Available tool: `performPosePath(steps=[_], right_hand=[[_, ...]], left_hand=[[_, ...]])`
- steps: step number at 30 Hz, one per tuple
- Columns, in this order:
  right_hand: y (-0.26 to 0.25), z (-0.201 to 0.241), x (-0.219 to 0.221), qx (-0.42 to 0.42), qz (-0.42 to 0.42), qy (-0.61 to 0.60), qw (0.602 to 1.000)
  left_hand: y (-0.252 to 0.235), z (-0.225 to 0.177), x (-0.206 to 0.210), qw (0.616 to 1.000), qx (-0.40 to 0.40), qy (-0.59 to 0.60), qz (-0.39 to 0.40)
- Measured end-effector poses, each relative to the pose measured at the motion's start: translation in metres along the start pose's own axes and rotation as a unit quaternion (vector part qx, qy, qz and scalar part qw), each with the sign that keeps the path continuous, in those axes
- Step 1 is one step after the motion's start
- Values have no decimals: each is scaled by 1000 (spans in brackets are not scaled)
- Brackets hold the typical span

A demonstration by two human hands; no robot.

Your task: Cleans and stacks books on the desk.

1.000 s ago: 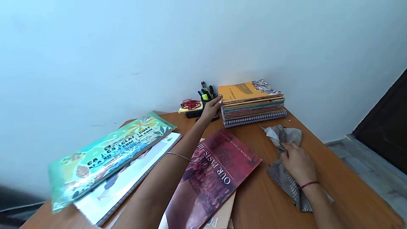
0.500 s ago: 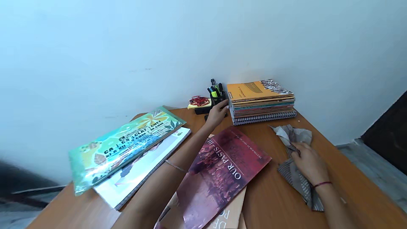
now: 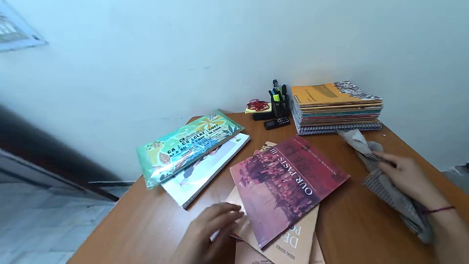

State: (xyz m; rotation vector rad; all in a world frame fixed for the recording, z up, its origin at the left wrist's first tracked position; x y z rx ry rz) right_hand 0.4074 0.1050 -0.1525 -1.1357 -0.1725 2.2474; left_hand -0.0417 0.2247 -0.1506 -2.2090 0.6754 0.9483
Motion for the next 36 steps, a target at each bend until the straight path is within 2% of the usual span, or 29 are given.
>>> performPosePath(steps=[4, 7, 9, 11, 13, 14, 16, 18, 23, 26, 28, 30, 32, 36], right_hand=[[-10, 77, 7, -74, -14, -48, 996], [-2, 143, 49, -196, 10, -42, 980], [14, 181, 90, -253, 72, -58, 963], [33, 213, 124, -286, 185, -54, 939], [52, 230, 149, -323, 259, -36, 910], [60, 231, 158, -355, 247, -17, 902], [69, 224, 168, -424, 137, 32, 895], [67, 210, 164, -432, 79, 53, 897], [28, 134, 132, -344, 21, 132, 929], [-2, 76, 107, -240, 21, 158, 958], [-14, 54, 96, -169, 37, 160, 972], [-18, 53, 95, -151, 35, 166, 974], [-14, 69, 100, -176, 29, 172, 969], [13, 134, 124, -269, 70, 129, 952]], left_hand=[[24, -17, 32, 1000, 25, -1, -17], [25, -21, 50, 997, 41, -12, -71], [24, -22, 53, 995, 44, -2, -87], [24, -23, 53, 995, 41, -2, -88], [27, -25, 52, 996, 34, 7, -81], [29, -25, 52, 997, 31, 15, -76], [33, -24, 54, 997, 29, 26, -69], [35, -24, 56, 996, 28, 37, -70], [36, -23, 58, 996, 25, 43, -77], [37, -23, 59, 995, 31, 45, -84], [38, -24, 58, 994, 36, 52, -88], [39, -25, 57, 992, 46, 62, -98], [41, -24, 57, 991, 56, 62, -106], [43, -25, 56, 992, 52, 33, -107]])
Point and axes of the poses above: each hand's wrist, its own y-axis away from the middle knuckle, its own x-axis out of the palm, z = x × y, the point moved 4 cm from there along -y, towards the middle knuckle, and after that the axes turned 15 degrees about -x, right-handed, at the moved point
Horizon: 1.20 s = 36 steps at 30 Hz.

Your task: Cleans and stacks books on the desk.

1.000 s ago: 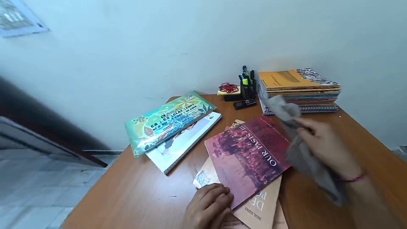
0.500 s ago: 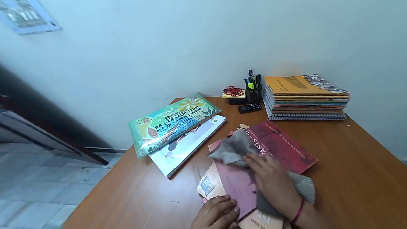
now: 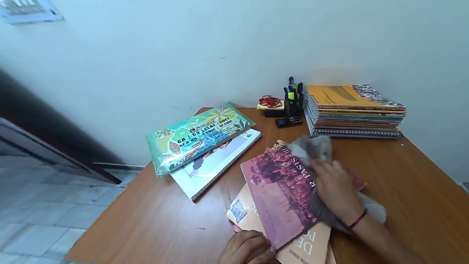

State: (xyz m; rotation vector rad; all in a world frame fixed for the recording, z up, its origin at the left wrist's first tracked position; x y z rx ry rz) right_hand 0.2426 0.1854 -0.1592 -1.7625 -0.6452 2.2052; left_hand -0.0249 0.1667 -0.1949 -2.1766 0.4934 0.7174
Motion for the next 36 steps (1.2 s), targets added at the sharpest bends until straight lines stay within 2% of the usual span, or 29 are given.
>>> performPosePath(steps=[2, 5, 7, 8, 11, 14, 18, 21, 24, 26, 29, 32, 34, 36], right_hand=[[-3, 53, 6, -105, -6, -35, 994], [-4, 112, 18, -268, -1, -107, 957], [-11, 124, 22, -319, 32, -146, 936], [-16, 122, 23, -317, 53, -166, 932], [-36, 97, 25, -255, 110, -196, 941], [-55, 57, 30, -180, 145, -153, 961], [-74, -17, 28, -49, 139, -63, 987], [-75, -71, 22, 70, 131, -29, 988], [-74, -82, 19, 134, 126, -17, 983], [-75, -64, 23, 113, 110, -11, 987], [-74, -12, 24, 73, 134, -40, 988], [-54, 56, 23, -32, 166, -96, 981], [-32, 92, 25, -155, 88, -99, 979], [-21, 103, 25, -220, 36, -106, 969]], left_hand=[[0, -2, -2, 1000, -10, -17, -4], [0, -2, -3, 999, -16, -34, -15], [0, -3, -4, 999, -18, -43, -11], [-1, -3, -4, 999, -21, -44, -5], [-1, -4, -5, 999, -30, -37, 6], [-2, -3, -3, 999, -25, -39, 16], [-4, -3, -3, 999, -19, -38, 15], [-3, -4, -1, 999, -23, -38, 3], [-4, -3, -1, 999, -23, -36, 0], [-4, -3, 0, 999, -21, -37, 0], [-4, -2, 1, 999, -20, -39, -7], [-2, -2, 1, 999, -24, -41, -5], [-3, -2, 1, 999, -24, -39, -6], [-3, -1, 1, 999, -22, -41, -7]])
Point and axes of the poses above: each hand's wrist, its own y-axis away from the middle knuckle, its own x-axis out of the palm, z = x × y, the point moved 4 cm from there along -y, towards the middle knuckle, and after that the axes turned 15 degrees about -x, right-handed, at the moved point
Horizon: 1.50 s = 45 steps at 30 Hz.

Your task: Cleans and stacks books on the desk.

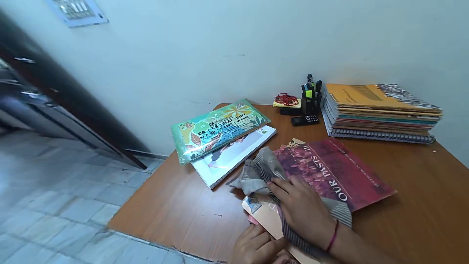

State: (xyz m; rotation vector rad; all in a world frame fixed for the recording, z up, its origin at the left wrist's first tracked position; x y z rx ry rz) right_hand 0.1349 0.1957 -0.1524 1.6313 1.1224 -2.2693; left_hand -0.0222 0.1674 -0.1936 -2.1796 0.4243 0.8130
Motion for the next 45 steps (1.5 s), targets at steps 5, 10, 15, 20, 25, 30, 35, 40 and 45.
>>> performPosePath(steps=[5, 10, 15, 20, 25, 30, 35, 40, 45], right_hand=[[18, -69, -19, 115, 5, 26, 993], [64, -169, -55, 338, 20, 61, 939], [64, -151, -52, 347, -4, 81, 934], [37, -29, -17, 109, -47, 65, 991], [37, 15, -4, -52, -87, 72, 992], [61, -44, -23, 46, -81, 93, 991], [117, -130, -60, 240, -44, 100, 965], [163, -165, -81, 378, -51, 89, 920], [167, -172, -90, 434, -81, 38, 896]], left_hand=[[1, 1, 0, 1000, -3, 5, 4], [1, 1, 2, 1000, 9, 5, -10], [0, 1, 2, 1000, 8, 5, -11], [0, 1, 2, 1000, -3, -1, -1], [0, 1, 1, 1000, -3, -8, -2], [-1, 1, 0, 1000, -8, -8, 5], [-16, -6, -3, 999, -16, -47, 13], [-43, -3, 6, 990, 21, -123, 66], [-57, -8, 2, 950, 201, -229, 69]])
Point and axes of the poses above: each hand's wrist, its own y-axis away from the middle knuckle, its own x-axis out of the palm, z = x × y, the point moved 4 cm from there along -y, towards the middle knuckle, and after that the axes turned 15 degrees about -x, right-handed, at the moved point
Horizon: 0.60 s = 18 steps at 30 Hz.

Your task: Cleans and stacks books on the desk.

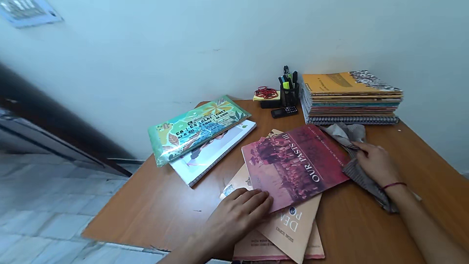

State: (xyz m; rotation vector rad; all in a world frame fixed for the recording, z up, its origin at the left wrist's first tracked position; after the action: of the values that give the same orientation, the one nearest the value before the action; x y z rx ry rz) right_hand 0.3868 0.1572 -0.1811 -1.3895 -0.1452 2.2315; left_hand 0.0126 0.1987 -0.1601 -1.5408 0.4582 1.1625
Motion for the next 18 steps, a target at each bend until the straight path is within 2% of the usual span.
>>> performPosePath(steps=[2, 6, 10, 12, 14, 16, 17, 18], right_hand=[[-2, -6, -6, 15, -16, -21, 1000], [-4, -34, -20, 32, -79, -61, 995], [-1, -51, -27, 62, -125, -100, 985], [-1, -53, -28, 55, -136, -99, 984], [3, -51, -27, 32, -144, -94, 985], [18, -13, -39, 33, -176, -95, 979], [29, 30, -57, 92, -163, -114, 976], [35, 79, -79, 217, -112, -162, 956]], left_hand=[[-7, 4, -7, 999, 32, 8, -30], [-49, 19, -37, 991, 16, 52, -123], [-99, 28, -86, 967, 14, 124, -223], [-116, 31, -118, 946, -12, 142, -292], [-124, 39, -143, 913, -75, 184, -357], [-126, 52, -149, 861, -186, 284, -378], [-123, 58, -144, 828, -254, 345, -362], [-119, 62, -134, 791, -322, 399, -333]])
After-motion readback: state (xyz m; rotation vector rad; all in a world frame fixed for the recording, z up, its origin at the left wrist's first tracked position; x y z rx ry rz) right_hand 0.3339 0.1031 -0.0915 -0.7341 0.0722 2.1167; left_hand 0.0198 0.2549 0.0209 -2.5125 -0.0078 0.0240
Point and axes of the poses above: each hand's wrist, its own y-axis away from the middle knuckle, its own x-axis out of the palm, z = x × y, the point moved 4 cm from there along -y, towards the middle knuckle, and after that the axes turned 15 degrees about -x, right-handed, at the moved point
